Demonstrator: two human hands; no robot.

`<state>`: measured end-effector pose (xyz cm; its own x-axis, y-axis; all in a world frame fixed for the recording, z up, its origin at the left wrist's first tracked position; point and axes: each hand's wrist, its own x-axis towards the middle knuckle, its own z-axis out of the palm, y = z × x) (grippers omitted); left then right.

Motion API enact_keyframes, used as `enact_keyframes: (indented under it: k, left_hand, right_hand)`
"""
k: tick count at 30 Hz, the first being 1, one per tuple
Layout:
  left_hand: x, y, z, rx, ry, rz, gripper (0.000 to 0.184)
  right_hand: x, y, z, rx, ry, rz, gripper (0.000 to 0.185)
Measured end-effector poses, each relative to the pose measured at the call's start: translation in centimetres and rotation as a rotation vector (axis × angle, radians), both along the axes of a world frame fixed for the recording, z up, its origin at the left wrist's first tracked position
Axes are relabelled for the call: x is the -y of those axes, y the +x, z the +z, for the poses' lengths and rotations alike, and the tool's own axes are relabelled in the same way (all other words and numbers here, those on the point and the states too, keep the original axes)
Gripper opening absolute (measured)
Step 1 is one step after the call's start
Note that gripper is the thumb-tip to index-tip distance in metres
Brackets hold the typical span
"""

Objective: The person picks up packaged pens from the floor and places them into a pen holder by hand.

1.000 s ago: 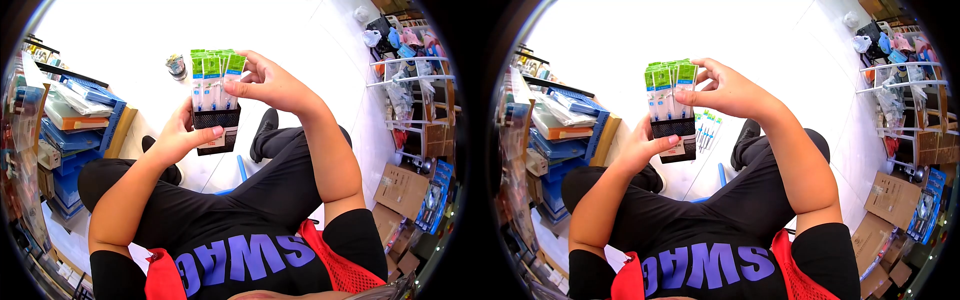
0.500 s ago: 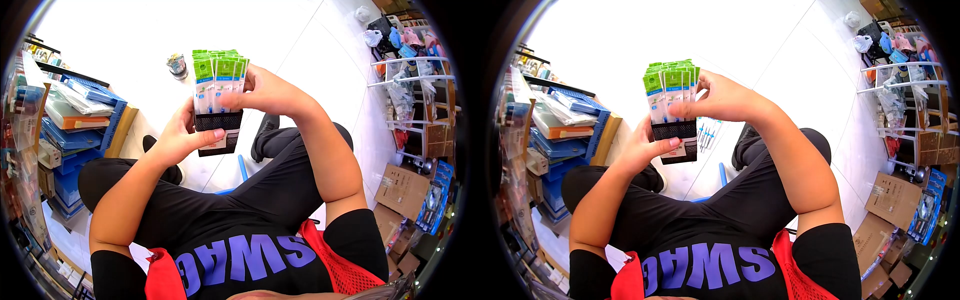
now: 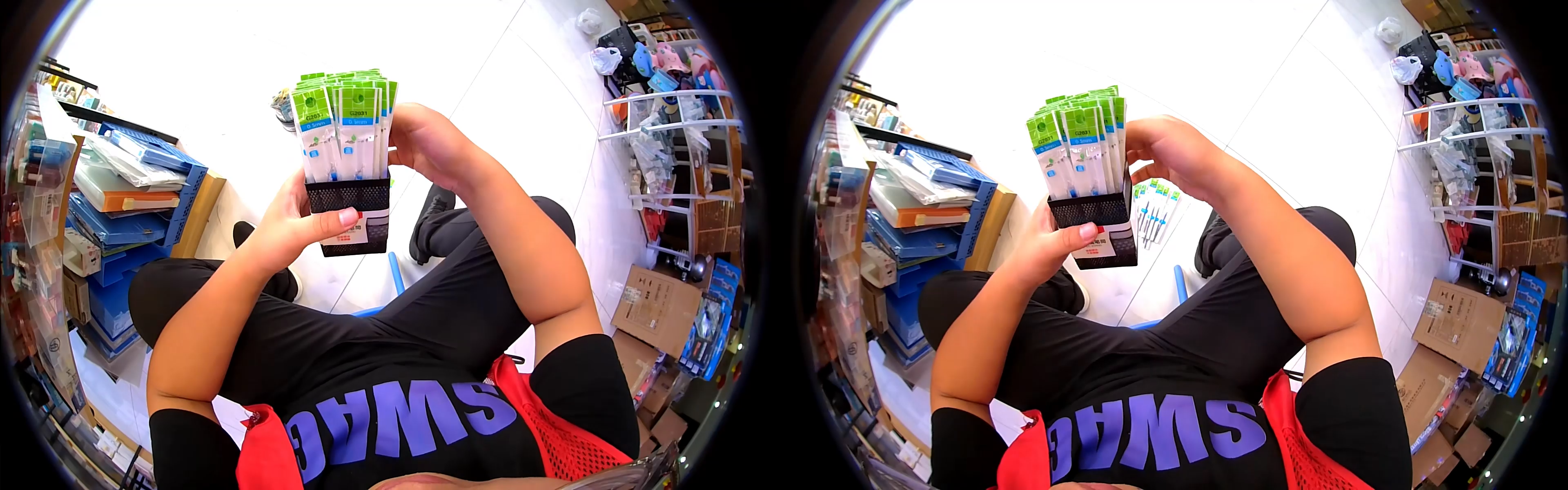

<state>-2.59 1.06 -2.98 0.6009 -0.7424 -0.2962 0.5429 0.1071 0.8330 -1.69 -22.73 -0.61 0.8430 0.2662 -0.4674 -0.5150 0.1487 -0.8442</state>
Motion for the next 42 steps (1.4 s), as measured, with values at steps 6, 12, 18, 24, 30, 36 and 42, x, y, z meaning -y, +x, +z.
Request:
enact_keyframes:
  k: [6,12,18,24,30,36,42]
  left_hand:
    - [0.2,0.1,-0.1,0.017,-0.039,0.049,0.077]
    - [0.4,0.1,0.2,0.038,-0.005,0.102,0.077]
    - [0.6,0.4,-0.2,0.021,-0.013,0.196,0.074]
    - [0.5,0.4,-0.2,0.041,-0.016,0.220,0.074]
    - [0.6,0.1,-0.3,0.040,0.037,0.245,0.073]
    - [0.9,-0.1,-0.8,0.048,0.125,0.220,0.071]
    - [1.3,-0.3,-1.1,0.071,0.248,0.124,0.072]
  right_hand:
    - [-0.6,-0.1,0.7,0.072,-0.130,-0.046,0.024]
    - [-0.3,-0.1,0.3,0.139,-0.222,-0.163,0.026]
    - [-0.4,-0.1,0.8,0.235,-0.311,-0.293,0.029]
    - [0.0,0.1,0.7,0.330,-0.325,-0.392,0.027]
    - [3.1,0.9,2.4,0.506,-0.321,-0.613,0.029]
    - [5.4,0.4,4.5,0.648,0.007,-0.591,0.032]
    - [2.8,-0.5,3.7,0.693,-0.204,-0.396,0.031]
